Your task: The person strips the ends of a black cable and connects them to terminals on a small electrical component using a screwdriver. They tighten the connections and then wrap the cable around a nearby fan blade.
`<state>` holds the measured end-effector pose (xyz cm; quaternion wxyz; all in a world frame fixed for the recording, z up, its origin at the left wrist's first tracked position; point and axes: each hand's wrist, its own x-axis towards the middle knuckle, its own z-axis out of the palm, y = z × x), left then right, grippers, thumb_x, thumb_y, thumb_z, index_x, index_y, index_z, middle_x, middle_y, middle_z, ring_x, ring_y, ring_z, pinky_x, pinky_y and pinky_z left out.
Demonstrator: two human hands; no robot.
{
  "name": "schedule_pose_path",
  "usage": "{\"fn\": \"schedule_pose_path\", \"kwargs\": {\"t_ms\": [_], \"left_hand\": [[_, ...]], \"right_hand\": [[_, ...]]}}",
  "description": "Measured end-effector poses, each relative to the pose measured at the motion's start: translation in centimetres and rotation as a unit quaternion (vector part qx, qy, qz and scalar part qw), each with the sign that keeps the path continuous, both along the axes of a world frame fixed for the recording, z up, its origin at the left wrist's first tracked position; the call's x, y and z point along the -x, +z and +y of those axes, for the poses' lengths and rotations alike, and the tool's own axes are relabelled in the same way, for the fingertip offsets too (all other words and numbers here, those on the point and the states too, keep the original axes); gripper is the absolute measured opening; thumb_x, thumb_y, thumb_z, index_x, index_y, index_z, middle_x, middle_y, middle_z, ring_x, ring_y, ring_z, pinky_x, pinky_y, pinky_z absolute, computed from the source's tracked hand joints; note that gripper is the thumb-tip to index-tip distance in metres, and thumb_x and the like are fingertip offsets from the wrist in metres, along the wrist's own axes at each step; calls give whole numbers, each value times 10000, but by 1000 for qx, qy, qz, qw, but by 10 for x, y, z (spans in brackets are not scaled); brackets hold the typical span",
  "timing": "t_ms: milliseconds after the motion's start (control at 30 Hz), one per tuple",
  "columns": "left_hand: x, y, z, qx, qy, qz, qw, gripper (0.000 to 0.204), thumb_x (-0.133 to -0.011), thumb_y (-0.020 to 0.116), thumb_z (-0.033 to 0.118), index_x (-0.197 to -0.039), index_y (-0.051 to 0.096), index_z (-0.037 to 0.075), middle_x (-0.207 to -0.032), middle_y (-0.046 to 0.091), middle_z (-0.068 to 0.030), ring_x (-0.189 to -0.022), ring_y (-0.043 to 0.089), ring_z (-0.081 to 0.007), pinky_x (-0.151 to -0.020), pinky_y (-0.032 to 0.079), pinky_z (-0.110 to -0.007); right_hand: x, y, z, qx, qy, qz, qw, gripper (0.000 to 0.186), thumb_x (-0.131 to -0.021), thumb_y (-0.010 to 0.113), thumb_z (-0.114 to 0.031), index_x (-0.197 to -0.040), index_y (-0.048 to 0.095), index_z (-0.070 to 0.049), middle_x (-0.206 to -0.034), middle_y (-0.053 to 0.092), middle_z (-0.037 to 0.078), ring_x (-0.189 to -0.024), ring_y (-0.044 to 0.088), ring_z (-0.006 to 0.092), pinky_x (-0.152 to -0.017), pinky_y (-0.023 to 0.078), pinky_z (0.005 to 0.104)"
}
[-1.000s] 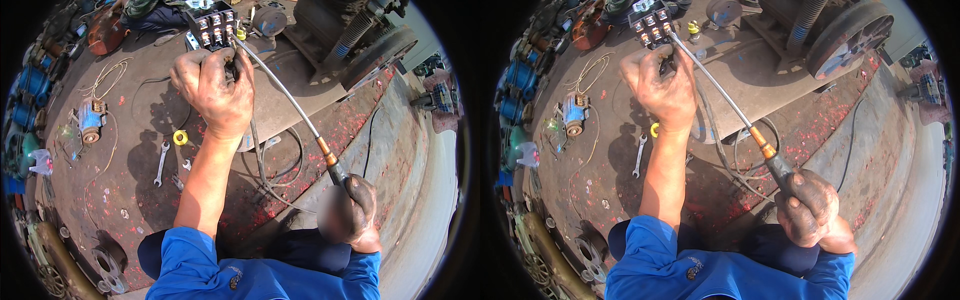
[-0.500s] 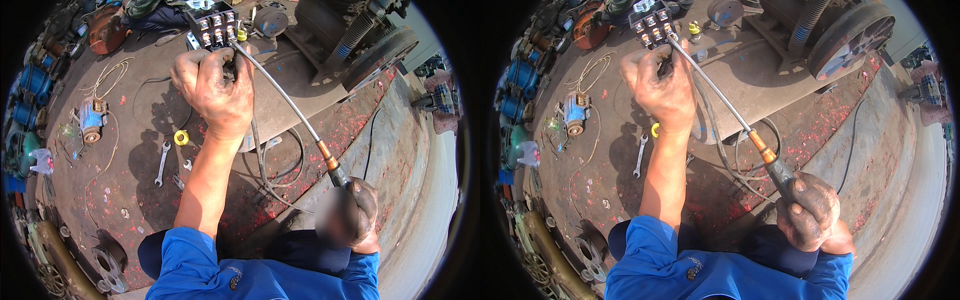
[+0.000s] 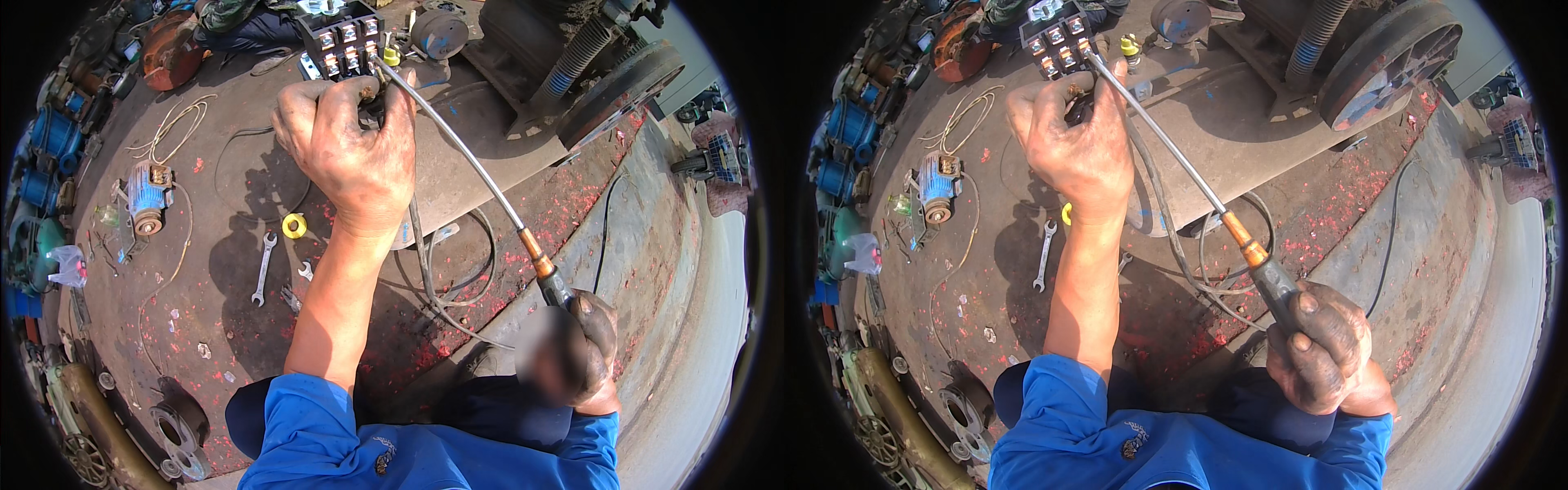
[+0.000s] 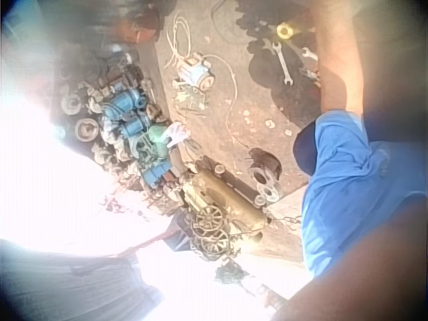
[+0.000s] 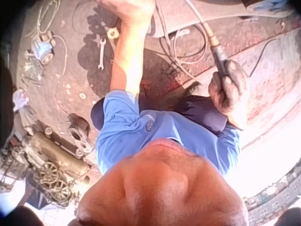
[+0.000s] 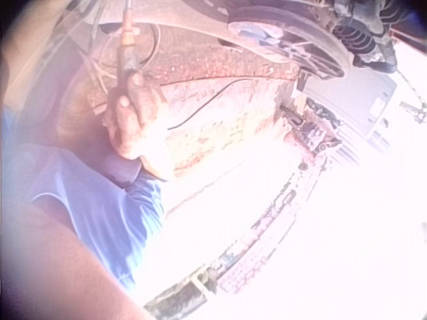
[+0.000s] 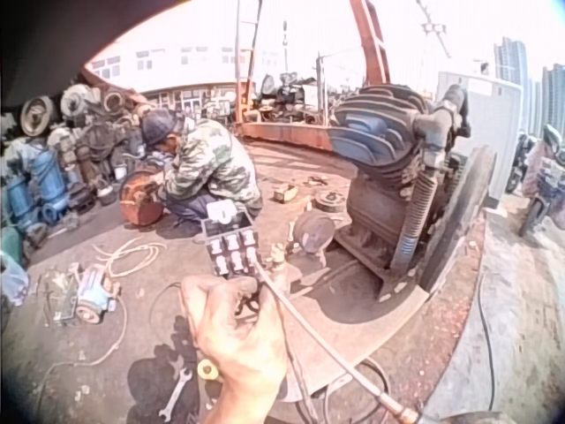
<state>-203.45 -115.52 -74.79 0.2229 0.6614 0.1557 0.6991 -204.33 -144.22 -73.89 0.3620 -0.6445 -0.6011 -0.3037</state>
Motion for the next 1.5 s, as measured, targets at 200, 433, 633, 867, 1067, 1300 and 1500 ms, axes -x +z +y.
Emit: {"fn": "schedule_pose_path", "kwargs": {"t_ms": [200,433,633,867,1067,1300,1500], "left_hand": [[1,4,-3,-10,25,16,1000,234,-718,883,17,-837,682,5,-903,508,-55,-770,537,-160,-646,455,-301],[1,-8,0,-56,84,45,994,199,-731,820,148,-844,662,103,-932,519,-68,-912,500,-271,-811,359,-433],[-9,-10,0,-55,86,6,995,176,-744,793,141,-802,631,102,-931,498,-67,-902,480,-263,-814,347,-428],[-12,-13,0,-33,63,-31,997,166,-763,776,145,-796,621,98,-943,480,-74,-920,454,-257,-834,320,-441],[-15,-20,4,-45,72,-47,995,154,-758,782,149,-833,650,124,-969,476,-72,-928,444,-272,-846,316,-447],[-15,-23,11,-64,102,-59,991,156,-748,783,159,-845,664,135,-990,478,-65,-935,436,-276,-849,318,-441],[-21,-15,1,-58,106,-65,990,171,-697,784,148,-771,632,174,-975,494,-47,-936,463,-286,-843,328,-437]], "right_hand": [[8,14,-2,13,15,13,1000,602,-826,756,-67,-1348,462,0,-1107,603,281,-800,693,318,-623,627,422],[20,59,1,123,-78,77,986,466,-950,657,-328,-1259,476,-30,-847,619,174,-621,619,256,-467,477,336],[29,51,12,70,-116,-71,988,670,-710,792,-48,-1286,479,-189,-948,546,106,-656,551,227,-491,438,318],[22,56,-12,153,-95,1,984,669,-851,693,-203,-1442,392,-124,-936,573,147,-680,556,264,-550,462,377],[28,46,-5,113,-120,-17,986,623,-863,690,-187,-1415,410,-112,-970,562,138,-718,559,276,-605,466,409],[32,40,12,78,-135,-116,981,668,-782,679,-15,-1365,432,-228,-1036,470,92,-831,529,277,-611,490,398],[29,25,-2,70,-83,-106,988,526,-730,743,-8,-1168,595,-258,-1009,481,44,-850,538,255,-601,514,370]]}}
